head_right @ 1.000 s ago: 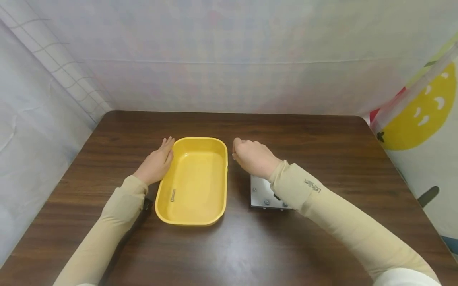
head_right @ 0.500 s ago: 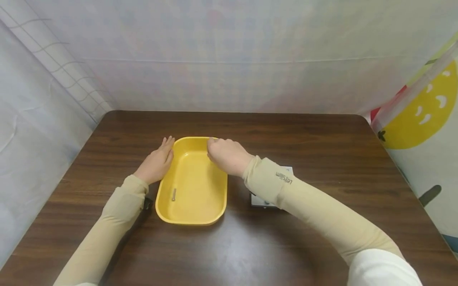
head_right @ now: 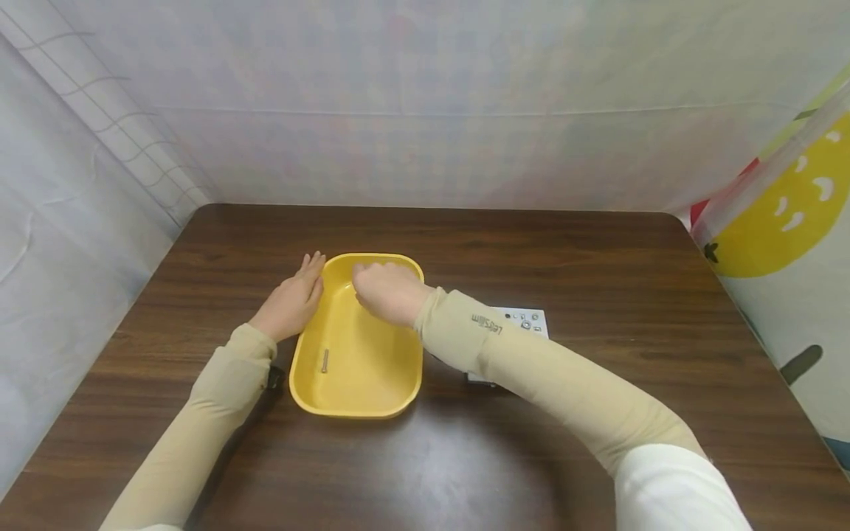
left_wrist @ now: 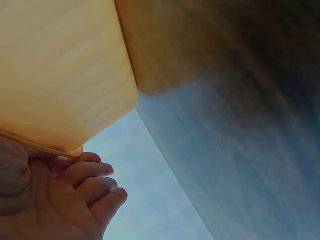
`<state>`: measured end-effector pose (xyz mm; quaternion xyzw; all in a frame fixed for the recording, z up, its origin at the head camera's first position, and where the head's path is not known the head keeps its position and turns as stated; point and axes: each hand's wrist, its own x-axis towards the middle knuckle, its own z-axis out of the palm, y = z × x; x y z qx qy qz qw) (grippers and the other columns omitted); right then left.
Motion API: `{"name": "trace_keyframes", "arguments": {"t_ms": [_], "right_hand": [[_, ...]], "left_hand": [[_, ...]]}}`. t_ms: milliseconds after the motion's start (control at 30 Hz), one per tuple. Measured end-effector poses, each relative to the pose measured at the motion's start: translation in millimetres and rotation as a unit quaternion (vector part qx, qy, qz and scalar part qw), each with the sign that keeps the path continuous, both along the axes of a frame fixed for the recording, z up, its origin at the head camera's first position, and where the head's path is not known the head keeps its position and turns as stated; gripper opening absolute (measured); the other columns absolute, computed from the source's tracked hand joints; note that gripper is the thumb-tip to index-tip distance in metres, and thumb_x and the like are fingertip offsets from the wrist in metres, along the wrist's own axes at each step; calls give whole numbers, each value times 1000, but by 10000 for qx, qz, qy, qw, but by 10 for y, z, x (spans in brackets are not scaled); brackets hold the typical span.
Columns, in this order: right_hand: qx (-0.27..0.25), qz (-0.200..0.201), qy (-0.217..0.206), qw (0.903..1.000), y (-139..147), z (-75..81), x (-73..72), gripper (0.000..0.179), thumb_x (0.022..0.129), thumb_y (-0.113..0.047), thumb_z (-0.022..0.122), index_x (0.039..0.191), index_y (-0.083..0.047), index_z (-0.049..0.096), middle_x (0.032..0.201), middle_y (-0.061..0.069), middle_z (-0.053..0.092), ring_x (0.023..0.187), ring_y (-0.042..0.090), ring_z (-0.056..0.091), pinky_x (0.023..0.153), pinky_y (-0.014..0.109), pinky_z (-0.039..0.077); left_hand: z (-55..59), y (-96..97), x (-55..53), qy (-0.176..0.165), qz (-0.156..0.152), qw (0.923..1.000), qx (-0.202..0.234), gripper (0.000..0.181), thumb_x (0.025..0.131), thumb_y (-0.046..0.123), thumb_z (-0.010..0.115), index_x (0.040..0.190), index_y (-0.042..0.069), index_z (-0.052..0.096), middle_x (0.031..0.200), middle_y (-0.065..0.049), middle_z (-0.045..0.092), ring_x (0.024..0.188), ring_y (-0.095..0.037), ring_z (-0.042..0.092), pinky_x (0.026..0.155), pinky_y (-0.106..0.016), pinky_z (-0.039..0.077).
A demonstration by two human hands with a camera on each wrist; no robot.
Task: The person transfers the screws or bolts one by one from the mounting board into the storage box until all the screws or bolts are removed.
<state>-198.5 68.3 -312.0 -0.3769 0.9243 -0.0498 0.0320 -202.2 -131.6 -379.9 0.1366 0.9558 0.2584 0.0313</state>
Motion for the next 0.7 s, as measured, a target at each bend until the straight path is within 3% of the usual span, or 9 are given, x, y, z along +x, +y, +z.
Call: {"name": "trace_keyframes", "arguments": {"t_ms": [300,500,700], "right_hand": [[541,-43,-309,9981,-167,0,-11,24,100,-16,56,115,3,60,93,13,69,65,20,63,59,32,56],[569,-89,-592,9966,-210,-25,-7,29,98,-18,62,118,2,60,100,14,71,77,23,67,68,35,59],[538,-160,-612,9965,-198,-28,-6,25,98,-18,62,115,0,62,97,12,71,77,23,67,67,35,59]], "left_hand": [[-1,7,2,14,44,10000,-42,52,107,17,29,154,-5,24,161,-22,19,151,-35,16,123,-50,20],[7,14,10,61,23,10000,-42,52,107,16,28,153,-7,24,161,-23,20,150,-36,17,123,-51,21],[17,13,22,14,49,10000,-23,52,107,17,28,154,-6,23,161,-23,20,151,-35,16,122,-51,21]]}}
